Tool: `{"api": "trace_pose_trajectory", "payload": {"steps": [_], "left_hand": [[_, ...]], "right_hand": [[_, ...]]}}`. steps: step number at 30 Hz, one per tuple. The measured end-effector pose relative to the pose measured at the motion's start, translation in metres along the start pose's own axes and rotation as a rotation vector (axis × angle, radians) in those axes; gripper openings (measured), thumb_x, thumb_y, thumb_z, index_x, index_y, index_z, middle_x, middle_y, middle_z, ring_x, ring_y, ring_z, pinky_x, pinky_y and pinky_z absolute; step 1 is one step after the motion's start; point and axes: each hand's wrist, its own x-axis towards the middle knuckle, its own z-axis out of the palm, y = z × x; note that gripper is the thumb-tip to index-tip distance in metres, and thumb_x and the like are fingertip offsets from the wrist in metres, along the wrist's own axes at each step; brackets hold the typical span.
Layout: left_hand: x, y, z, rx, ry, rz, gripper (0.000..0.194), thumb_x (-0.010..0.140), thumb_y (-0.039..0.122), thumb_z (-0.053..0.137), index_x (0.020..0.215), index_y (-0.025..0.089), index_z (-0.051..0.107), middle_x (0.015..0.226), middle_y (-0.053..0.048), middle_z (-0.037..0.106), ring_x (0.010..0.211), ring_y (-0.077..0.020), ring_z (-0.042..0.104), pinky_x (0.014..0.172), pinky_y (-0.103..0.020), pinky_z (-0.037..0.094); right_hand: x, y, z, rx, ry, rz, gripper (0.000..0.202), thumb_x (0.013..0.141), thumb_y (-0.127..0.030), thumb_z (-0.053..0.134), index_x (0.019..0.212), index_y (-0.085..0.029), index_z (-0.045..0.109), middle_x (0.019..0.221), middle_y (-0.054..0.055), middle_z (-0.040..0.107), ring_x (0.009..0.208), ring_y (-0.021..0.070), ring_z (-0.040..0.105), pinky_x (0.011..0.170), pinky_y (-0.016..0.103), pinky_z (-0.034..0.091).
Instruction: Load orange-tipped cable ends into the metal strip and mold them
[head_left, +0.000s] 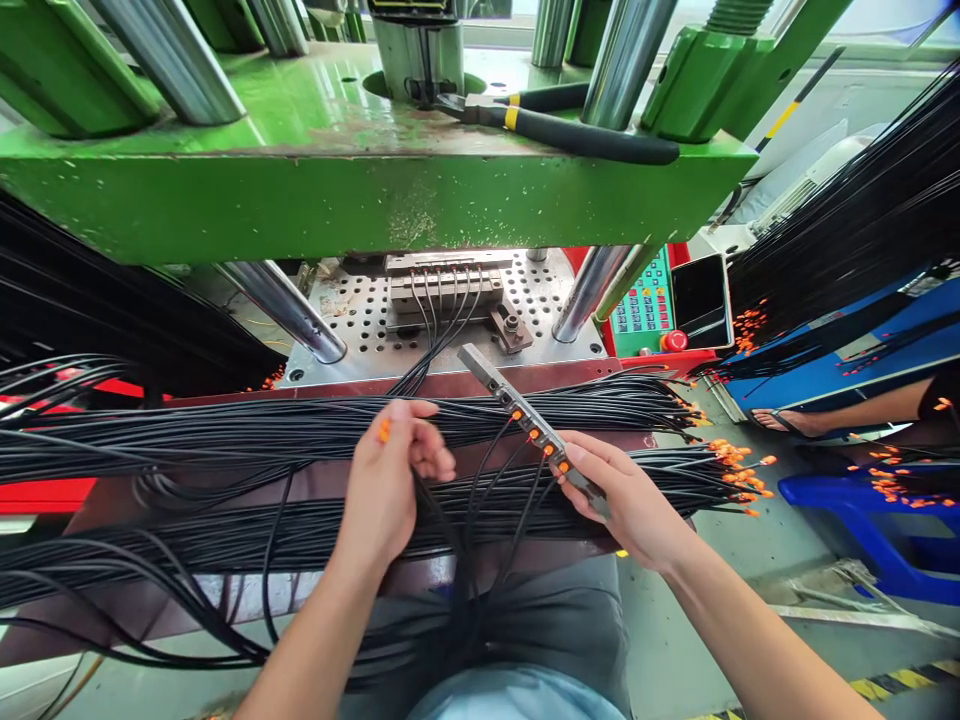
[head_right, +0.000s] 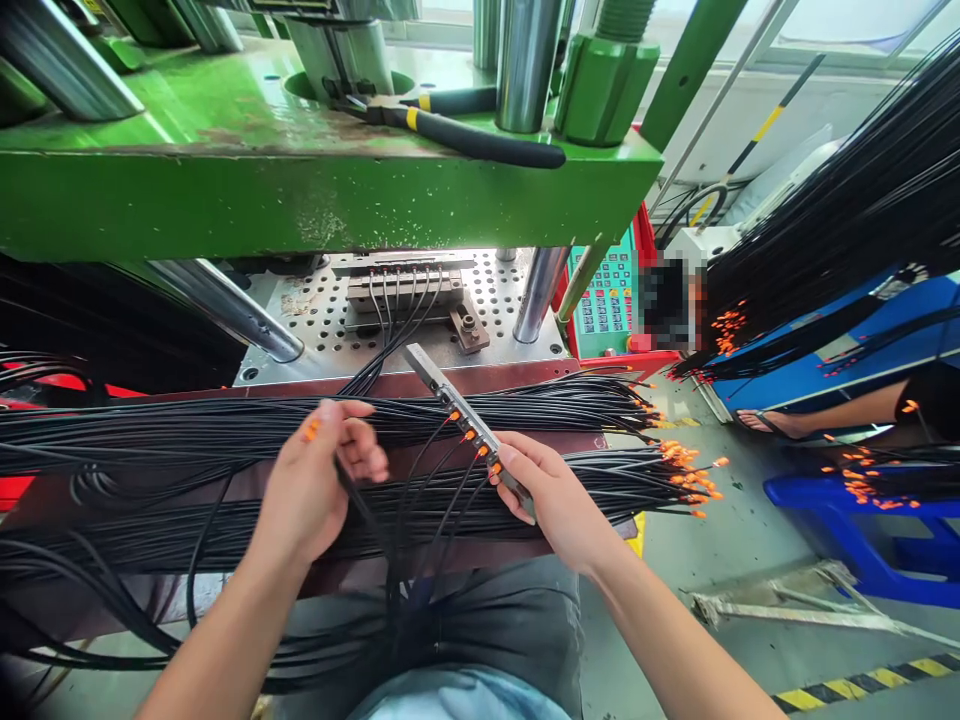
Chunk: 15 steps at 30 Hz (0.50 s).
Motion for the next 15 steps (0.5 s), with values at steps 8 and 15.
{"api": "trace_pose_trajectory", "payload": {"steps": [8, 15], "left_hand": [[-0.015, -0.017, 0.019, -0.340, 0.013, -0.103, 0.030, 0.074, 0.027, 0.078, 0.079, 0.017, 0.050, 0.071, 0.007, 0.042, 0.053, -0.0032, 0.038, 0.046, -0.015, 0.035], [-0.018, -0.026, 0.013, 0.032, -0.062, -0.004, 0.027, 0.075, 0.033, 0.077, 0.094, 0.016, 0.067, 0.067, 0.003, 0.055, 0.053, -0.0062, 0.048, 0.048, -0.018, 0.043]], "right_hand": [[-0.001, 0.000, 0.003, -0.005, 0.028, 0.019, 0.037, 0.087, -0.049, 0.063, 0.110, -0.021, 0.064, 0.079, 0.000, 0.052, 0.053, 0.0072, 0.034, 0.049, 0.024, 0.016], [-0.001, 0.003, 0.001, -0.034, 0.000, 0.003, 0.039, 0.088, -0.051, 0.062, 0.114, -0.022, 0.065, 0.078, 0.000, 0.051, 0.056, 0.0076, 0.035, 0.050, 0.023, 0.020]]}}
